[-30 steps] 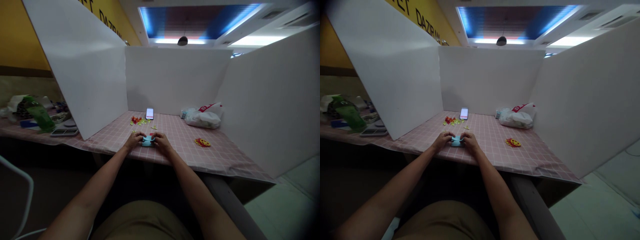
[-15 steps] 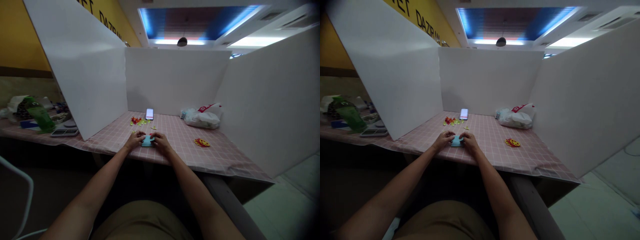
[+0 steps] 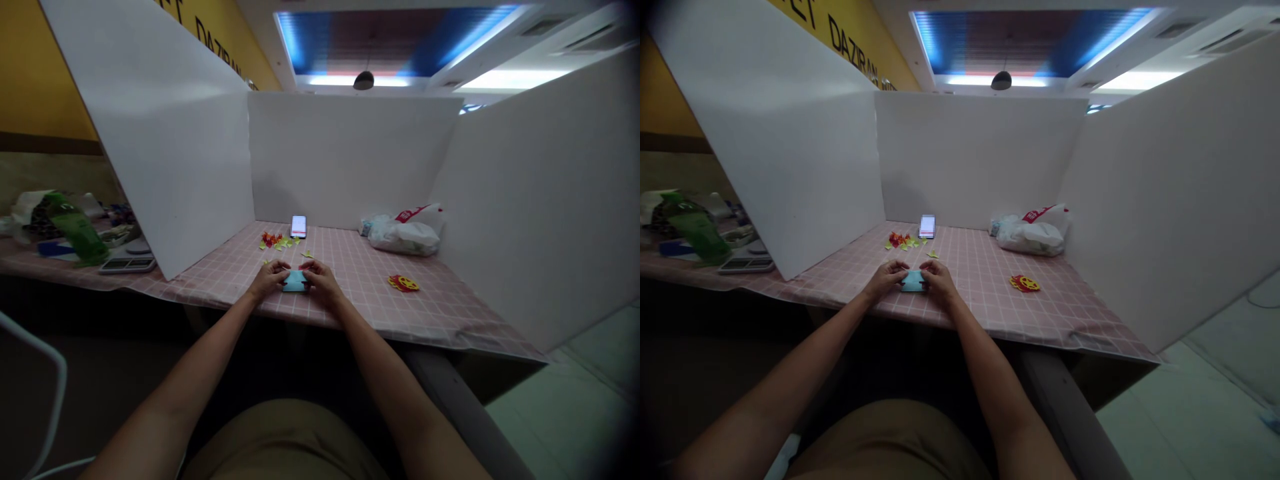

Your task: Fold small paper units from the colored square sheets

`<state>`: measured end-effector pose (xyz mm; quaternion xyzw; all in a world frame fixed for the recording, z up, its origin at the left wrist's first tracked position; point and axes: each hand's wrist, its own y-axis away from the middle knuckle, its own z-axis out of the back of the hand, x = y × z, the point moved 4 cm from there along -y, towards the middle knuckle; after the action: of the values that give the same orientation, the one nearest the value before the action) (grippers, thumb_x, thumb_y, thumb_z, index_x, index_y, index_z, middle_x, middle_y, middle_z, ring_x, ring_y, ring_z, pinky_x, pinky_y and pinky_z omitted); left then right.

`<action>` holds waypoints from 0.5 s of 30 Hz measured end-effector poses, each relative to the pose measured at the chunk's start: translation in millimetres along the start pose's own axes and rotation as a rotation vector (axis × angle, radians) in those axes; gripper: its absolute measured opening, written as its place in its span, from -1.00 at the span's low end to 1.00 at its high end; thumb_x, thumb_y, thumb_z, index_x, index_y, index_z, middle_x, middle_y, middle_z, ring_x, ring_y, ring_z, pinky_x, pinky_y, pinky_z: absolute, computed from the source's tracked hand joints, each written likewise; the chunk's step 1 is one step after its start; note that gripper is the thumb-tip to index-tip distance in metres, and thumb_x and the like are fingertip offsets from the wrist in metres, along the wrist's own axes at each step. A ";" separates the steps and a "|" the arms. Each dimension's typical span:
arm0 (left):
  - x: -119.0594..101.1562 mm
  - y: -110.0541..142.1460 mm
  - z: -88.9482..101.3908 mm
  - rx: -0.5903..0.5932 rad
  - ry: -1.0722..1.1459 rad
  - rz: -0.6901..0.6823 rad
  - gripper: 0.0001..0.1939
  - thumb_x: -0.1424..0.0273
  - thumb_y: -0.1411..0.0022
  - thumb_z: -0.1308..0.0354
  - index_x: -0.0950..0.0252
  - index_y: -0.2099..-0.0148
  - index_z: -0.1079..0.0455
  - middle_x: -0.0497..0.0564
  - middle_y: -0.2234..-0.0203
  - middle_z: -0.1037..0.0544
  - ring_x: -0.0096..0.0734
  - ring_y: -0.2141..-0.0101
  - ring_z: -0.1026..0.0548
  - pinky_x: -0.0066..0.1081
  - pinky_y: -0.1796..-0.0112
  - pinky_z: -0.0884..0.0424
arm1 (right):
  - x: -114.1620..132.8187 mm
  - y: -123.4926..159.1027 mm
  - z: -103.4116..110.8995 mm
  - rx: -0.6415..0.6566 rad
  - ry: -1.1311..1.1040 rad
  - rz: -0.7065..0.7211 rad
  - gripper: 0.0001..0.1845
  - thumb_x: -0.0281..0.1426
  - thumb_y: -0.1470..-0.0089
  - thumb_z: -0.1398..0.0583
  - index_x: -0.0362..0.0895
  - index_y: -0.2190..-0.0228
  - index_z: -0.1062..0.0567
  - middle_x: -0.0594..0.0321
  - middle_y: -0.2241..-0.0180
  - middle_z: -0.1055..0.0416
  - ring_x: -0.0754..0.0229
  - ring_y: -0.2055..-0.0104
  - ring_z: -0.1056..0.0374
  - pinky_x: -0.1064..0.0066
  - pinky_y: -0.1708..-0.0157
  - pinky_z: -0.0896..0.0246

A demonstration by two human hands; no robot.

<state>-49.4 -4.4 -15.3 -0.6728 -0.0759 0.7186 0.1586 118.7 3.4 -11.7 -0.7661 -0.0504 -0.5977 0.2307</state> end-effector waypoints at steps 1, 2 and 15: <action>-0.2 0.0 0.2 -0.001 -0.009 -0.005 -0.71 0.29 -0.03 -0.27 0.34 0.21 -0.40 -0.08 0.52 -0.46 -0.50 0.52 -0.41 -0.48 0.46 -0.34 | 0.0 -0.1 0.2 -0.001 -0.004 -0.001 -0.74 -0.32 0.16 -0.30 -0.11 0.38 -0.38 0.43 0.56 -0.26 0.37 0.60 -0.16 0.52 0.61 -0.10; -0.4 -0.1 0.3 -0.003 -0.017 -0.011 -0.73 0.29 -0.05 -0.26 0.34 0.22 -0.40 -0.08 0.51 -0.46 -0.50 0.51 -0.41 -0.48 0.46 -0.36 | 0.0 -0.2 0.7 -0.005 -0.008 0.000 -0.73 -0.33 0.17 -0.31 -0.11 0.39 -0.38 0.43 0.56 -0.27 0.37 0.60 -0.17 0.52 0.61 -0.10; -16.7 4.5 -6.3 -0.039 -0.238 -0.262 -0.79 0.42 -0.03 -0.31 0.21 0.21 -0.58 0.07 0.13 -0.53 -0.26 0.11 -0.46 -0.30 0.05 -0.37 | -2.7 0.6 7.1 -0.015 -0.075 -0.078 -0.66 -0.29 0.20 -0.36 -0.11 0.39 -0.36 0.40 0.55 -0.35 0.36 0.61 -0.23 0.50 0.60 -0.13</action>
<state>-43.0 -14.8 -1.5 -0.5703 -0.1952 0.7648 0.2276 124.6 6.3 -15.7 -0.7871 -0.0843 -0.5775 0.1996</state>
